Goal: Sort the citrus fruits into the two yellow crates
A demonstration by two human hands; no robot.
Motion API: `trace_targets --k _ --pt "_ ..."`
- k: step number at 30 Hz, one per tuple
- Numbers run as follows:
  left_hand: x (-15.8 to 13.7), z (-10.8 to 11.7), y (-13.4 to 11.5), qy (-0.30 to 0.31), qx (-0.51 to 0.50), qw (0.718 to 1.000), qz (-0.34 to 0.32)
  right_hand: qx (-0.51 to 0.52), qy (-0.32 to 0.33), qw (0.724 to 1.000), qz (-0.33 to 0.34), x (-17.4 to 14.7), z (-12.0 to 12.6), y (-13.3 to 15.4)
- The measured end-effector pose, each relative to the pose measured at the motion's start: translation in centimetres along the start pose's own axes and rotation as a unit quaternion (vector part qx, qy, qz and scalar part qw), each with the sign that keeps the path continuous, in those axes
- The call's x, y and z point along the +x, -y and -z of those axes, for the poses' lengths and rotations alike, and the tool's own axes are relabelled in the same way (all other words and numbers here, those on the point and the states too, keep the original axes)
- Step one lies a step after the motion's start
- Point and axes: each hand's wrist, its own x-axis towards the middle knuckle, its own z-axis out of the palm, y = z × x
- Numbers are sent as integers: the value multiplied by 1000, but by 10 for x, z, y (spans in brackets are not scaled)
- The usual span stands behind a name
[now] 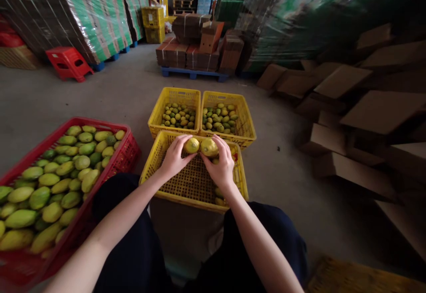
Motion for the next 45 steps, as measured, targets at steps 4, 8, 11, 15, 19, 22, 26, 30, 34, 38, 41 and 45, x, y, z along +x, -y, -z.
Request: trace_targets --k 4,8,11,15,19,22,26,30,34,38,41,45 --pt "-1 -1 -4 8 -49 998 29 -10 -13 1000 25 -3 -2 -2" --pt "-2 -1 -6 4 -54 998 33 -14 -34 999 27 -2 -3 -2" --pt "-2 -2 -5 7 -42 999 21 -16 -36 999 37 -2 -3 -2" --pt "-3 -2 -1 25 -2 1000 -16 -10 -36 998 54 -1 -2 0" --pt "-3 -2 -2 28 -17 999 6 -15 -32 998 45 -1 -2 0" --pt "-3 -3 -8 12 -58 998 37 -13 -36 998 50 -1 -2 1" --pt "-1 -5 -14 -10 -120 989 85 17 -41 999 8 -1 -2 4" --pt "4 -5 -10 -16 -228 957 181 176 -50 959 -217 3 -1 5" --pt "10 -2 0 21 -398 881 254 431 -34 778 -456 13 2 5" --pt "12 -2 0 24 -478 815 326 577 13 654 -488 18 2 7" --pt "11 -5 0 -34 -500 765 404 621 18 596 -508 15 -3 8" --pt "12 -9 4 -107 -556 708 422 644 0 540 -542 8 -16 4"
